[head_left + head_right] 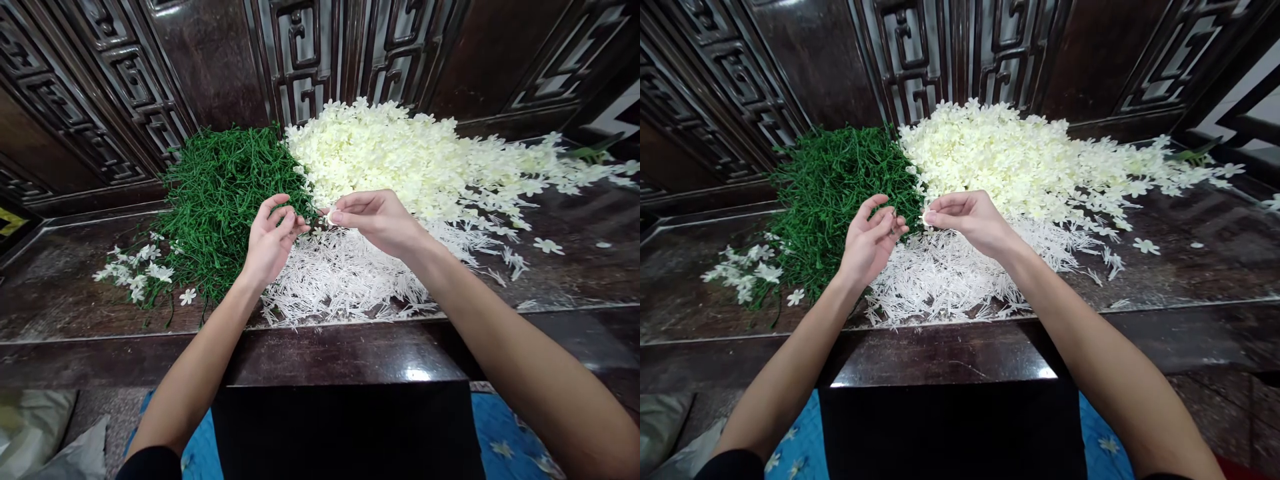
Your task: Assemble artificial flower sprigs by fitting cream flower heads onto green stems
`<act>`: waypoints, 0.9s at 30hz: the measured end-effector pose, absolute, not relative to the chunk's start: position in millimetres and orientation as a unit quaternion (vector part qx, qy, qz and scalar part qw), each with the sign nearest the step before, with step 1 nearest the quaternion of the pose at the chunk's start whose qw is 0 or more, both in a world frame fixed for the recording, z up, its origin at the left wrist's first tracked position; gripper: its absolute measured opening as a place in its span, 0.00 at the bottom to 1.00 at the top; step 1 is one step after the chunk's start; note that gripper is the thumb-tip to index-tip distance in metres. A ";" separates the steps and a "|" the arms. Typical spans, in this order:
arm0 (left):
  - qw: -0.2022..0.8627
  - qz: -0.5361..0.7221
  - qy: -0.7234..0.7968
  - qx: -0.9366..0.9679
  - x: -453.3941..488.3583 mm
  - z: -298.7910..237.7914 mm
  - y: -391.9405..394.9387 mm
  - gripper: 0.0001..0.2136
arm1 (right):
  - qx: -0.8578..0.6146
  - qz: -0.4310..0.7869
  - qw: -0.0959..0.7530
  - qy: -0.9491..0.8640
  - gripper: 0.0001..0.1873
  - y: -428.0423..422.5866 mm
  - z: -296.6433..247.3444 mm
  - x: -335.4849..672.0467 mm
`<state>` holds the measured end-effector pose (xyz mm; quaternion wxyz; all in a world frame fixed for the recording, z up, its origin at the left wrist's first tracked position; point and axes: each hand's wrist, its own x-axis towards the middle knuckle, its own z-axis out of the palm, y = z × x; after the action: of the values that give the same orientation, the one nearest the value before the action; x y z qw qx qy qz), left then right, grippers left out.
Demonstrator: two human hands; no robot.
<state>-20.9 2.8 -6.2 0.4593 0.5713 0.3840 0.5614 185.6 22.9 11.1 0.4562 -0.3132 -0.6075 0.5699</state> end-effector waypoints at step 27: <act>0.140 0.445 0.415 0.781 -20.4 -6.2 -4.9 0.13 | -0.343 0.504 0.431 -0.665 0.11 15.4 23.9 187.6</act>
<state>-20.4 -4.9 -6.2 0.1400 0.7809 0.4150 0.4454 187.6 15.4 23.9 0.4308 -0.3432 -0.6654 0.5039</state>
